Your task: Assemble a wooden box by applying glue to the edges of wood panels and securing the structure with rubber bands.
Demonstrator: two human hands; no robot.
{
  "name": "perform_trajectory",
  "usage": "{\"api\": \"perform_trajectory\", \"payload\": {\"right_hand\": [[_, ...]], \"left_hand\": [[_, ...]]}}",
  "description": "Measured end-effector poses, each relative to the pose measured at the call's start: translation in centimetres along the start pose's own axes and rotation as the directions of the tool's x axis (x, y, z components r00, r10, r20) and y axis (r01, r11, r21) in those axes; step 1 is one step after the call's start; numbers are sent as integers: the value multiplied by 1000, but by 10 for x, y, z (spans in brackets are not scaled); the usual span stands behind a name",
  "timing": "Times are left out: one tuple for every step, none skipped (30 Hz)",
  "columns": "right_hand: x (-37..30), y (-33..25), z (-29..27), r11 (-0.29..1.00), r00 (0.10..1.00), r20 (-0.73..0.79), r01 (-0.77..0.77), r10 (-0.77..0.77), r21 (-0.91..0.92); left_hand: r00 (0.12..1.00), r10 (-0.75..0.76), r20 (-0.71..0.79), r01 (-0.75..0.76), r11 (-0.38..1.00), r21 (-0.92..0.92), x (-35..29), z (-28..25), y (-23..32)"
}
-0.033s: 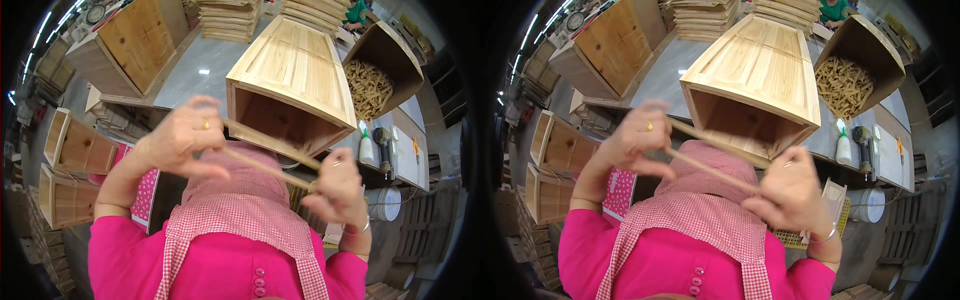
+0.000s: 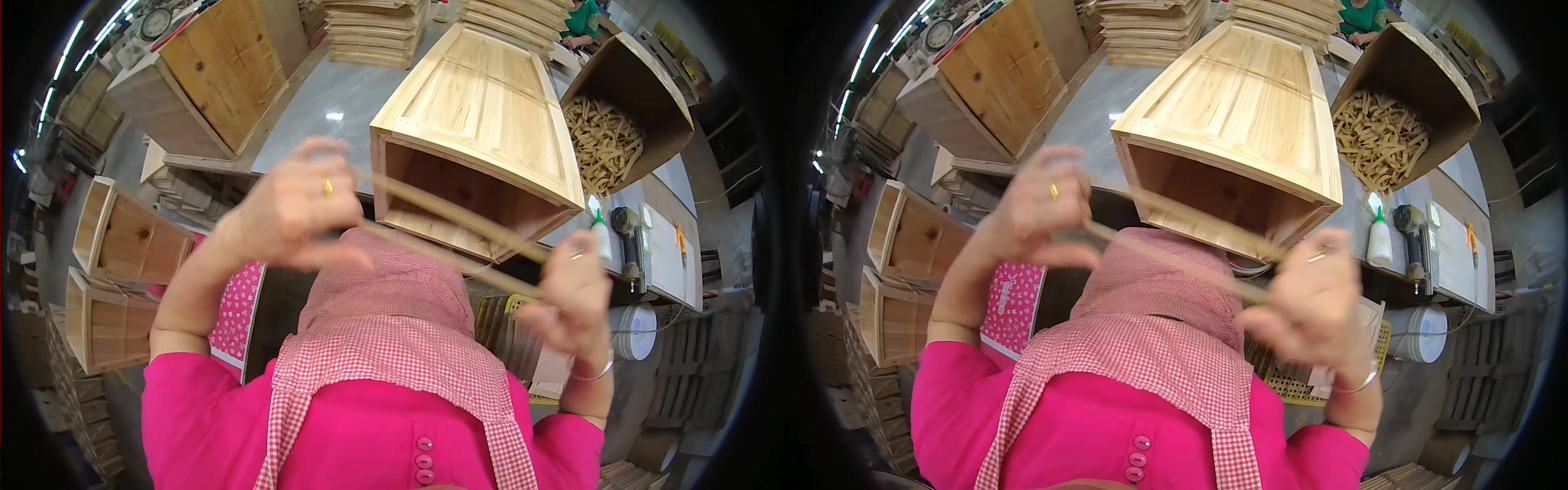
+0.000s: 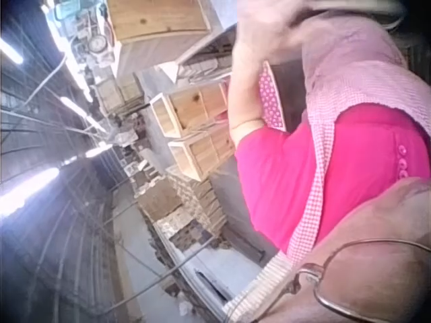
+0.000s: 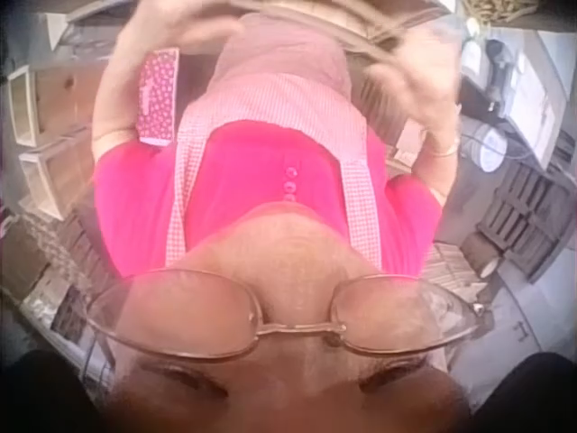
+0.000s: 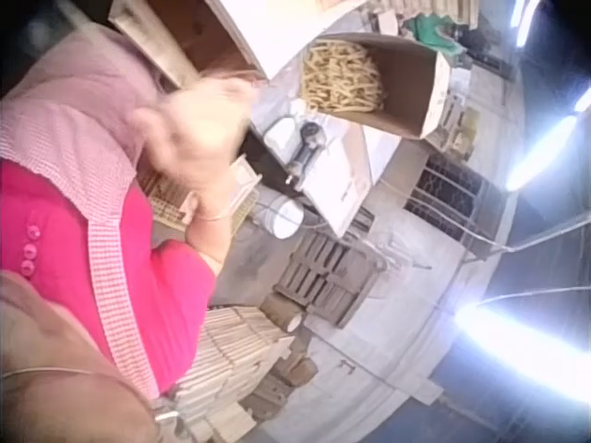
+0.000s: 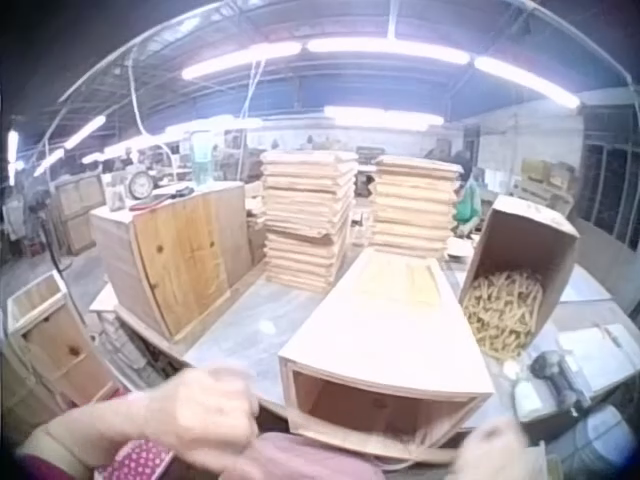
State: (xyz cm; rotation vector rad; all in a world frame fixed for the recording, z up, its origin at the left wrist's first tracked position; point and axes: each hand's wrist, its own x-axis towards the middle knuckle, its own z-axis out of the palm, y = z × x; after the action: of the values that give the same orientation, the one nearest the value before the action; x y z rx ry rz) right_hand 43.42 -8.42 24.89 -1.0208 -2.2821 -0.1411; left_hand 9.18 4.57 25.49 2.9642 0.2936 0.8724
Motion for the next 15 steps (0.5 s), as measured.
{"api": "perform_trajectory", "payload": {"right_hand": [[-8, 22, -11, 992, 995, -45, -89, 85, -91], [-24, 35, -30, 977, 988, -107, -131, 114, -167], [-39, 65, -42, 958, 967, -180, -213, 179, -192], [-45, 83, -48, 928, 920, -254, -341, 298, -149], [-60, 102, -54, 907, 908, -223, -391, 354, -154], [-67, 106, -42, 903, 905, -211, -404, 370, -148], [-77, 107, -27, 903, 914, -203, -388, 351, -185], [-88, 108, -11, 901, 923, -193, -371, 333, -223], [-94, 104, 14, 893, 927, -159, -372, 341, -253], [-106, 104, 36, 920, 942, -80, -335, 325, -203], [-116, 102, 60, 928, 959, -63, -285, 278, -238], [-121, 96, 79, 919, 963, -7, -260, 270, -296], [-136, 98, 97, 917, 960, 19, -262, 280, -301], [-142, 98, 109, 915, 954, 49, -268, 295, -303], [-150, 102, 119, 907, 953, 59, -263, 298, -329]], "left_hand": [[1000, 15, 1, -15, 992, 127, -3, -7, -20], [997, 24, -74, -4, 966, 257, -11, -17, -31], [997, -27, -67, 48, 942, 333, -19, -22, -53], [999, -42, -33, 51, 918, 392, -29, -20, -72], [999, -43, 13, 34, 908, 418, -40, -12, -87], [997, -49, 61, 17, 897, 443, -52, 3, -96], [996, -58, 71, 22, 906, 423, -64, 23, -99], [996, -66, 61, 32, 898, 439, -77, 48, -101], [995, -77, 58, 43, 891, 451, -93, 71, -99], [992, -94, 89, 43, 887, 460, -107, 97, -96], [984, -134, 115, 66, 883, 465, -124, 119, -91], [976, -167, 140, 84, 882, 464, -139, 139, -87], [976, -155, 154, 77, 903, 422, -150, 155, -82], [951, -226, 213, 112, 889, 445, -161, 165, -78], [919, -291, 267, 137, 869, 475, -165, 173, -78]]}}
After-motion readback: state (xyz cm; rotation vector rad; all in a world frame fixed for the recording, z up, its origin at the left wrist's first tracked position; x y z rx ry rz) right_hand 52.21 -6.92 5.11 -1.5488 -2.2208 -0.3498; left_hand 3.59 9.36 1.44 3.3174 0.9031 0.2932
